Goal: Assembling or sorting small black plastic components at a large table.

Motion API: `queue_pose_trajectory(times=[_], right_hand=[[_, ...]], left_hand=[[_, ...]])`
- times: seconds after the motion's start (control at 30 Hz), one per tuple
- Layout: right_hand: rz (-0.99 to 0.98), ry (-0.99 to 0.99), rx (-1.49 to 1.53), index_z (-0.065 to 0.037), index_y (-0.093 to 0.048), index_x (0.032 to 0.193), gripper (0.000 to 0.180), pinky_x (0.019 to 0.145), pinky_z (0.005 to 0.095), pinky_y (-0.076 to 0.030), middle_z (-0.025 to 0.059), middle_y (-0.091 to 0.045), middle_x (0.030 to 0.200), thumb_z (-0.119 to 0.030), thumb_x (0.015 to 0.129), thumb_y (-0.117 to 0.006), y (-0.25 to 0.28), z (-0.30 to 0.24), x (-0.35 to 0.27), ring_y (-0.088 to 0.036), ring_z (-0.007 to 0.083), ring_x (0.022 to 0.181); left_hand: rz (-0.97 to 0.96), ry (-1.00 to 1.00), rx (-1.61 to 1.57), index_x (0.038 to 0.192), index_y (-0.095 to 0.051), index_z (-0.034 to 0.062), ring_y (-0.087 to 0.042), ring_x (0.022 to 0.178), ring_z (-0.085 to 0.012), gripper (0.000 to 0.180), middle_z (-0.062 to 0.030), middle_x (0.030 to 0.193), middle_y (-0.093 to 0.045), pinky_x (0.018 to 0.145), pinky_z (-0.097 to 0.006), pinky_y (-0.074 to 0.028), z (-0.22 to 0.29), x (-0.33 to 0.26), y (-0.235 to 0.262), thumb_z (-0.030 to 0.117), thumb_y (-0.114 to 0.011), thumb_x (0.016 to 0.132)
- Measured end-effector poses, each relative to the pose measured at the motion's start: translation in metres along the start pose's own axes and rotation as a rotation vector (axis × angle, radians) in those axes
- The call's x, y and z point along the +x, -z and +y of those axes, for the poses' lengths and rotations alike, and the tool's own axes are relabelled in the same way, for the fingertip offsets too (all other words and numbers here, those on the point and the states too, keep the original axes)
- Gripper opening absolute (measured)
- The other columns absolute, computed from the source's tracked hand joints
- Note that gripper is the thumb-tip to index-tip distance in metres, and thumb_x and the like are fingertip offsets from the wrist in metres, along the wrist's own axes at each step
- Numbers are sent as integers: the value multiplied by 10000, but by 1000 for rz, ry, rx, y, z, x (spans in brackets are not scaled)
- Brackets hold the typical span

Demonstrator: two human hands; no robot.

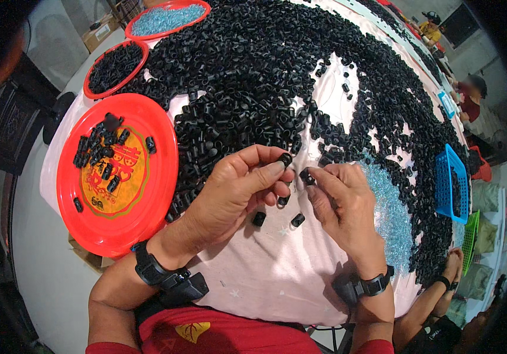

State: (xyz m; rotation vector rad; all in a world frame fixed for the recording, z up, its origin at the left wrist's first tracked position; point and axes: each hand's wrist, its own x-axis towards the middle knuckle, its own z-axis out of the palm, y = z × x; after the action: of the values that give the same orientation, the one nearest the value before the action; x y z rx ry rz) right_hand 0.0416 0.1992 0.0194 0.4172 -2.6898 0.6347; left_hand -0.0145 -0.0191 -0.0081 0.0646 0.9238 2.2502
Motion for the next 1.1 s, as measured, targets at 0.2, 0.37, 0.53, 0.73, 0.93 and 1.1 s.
queue_pose_trajectory(times=[0.2,0.37,0.53,0.73,0.93,1.1], right_hand=[[-31,-94,-42,-45,-746,1045,210,719,396,-523,106,-681,961,-116,849,-772,-4,6,-4,-633,296,866],[29,-58,42,-41,-746,1010,192,716,382,-523,108,-697,945,-71,824,-777,-7,13,-5,-639,293,829],[20,-237,318,-50,-749,1011,188,634,304,-496,89,-724,889,-53,824,-770,6,-2,-7,-651,213,749],[-19,-187,388,-52,-759,1027,189,563,257,-464,68,-737,874,-43,838,-766,10,-13,-4,-646,149,722],[-18,-137,363,-49,-762,1030,200,565,268,-468,72,-744,892,0,837,-737,11,-14,-2,-646,161,730],[-12,-69,365,-45,-760,1034,220,567,266,-469,75,-746,906,20,827,-725,7,-12,-2,-645,161,742]], left_hand=[[-7,25,167,1265,-585,47,-682,894,-101,246,-58,1075,-694,751,-205,-562,0,-1,-4,150,-615,1043],[-11,43,279,1251,-604,43,-667,874,-79,248,-41,1086,-695,722,-197,-538,-2,-2,-8,158,-633,1033],[-62,33,422,1232,-635,42,-624,798,-40,240,-4,1012,-697,653,-184,-490,-4,-2,-9,145,-655,1016],[-66,-12,566,1236,-645,48,-611,790,-29,239,16,987,-691,658,-181,-486,-8,-3,-10,144,-652,1017],[-60,-7,568,1199,-654,45,-606,790,-23,208,31,964,-678,677,-186,-494,-10,-5,-12,138,-657,1013],[-42,-51,609,1125,-657,10,-615,776,-31,164,24,887,-669,681,-212,-517,-11,-5,-16,115,-658,999]])
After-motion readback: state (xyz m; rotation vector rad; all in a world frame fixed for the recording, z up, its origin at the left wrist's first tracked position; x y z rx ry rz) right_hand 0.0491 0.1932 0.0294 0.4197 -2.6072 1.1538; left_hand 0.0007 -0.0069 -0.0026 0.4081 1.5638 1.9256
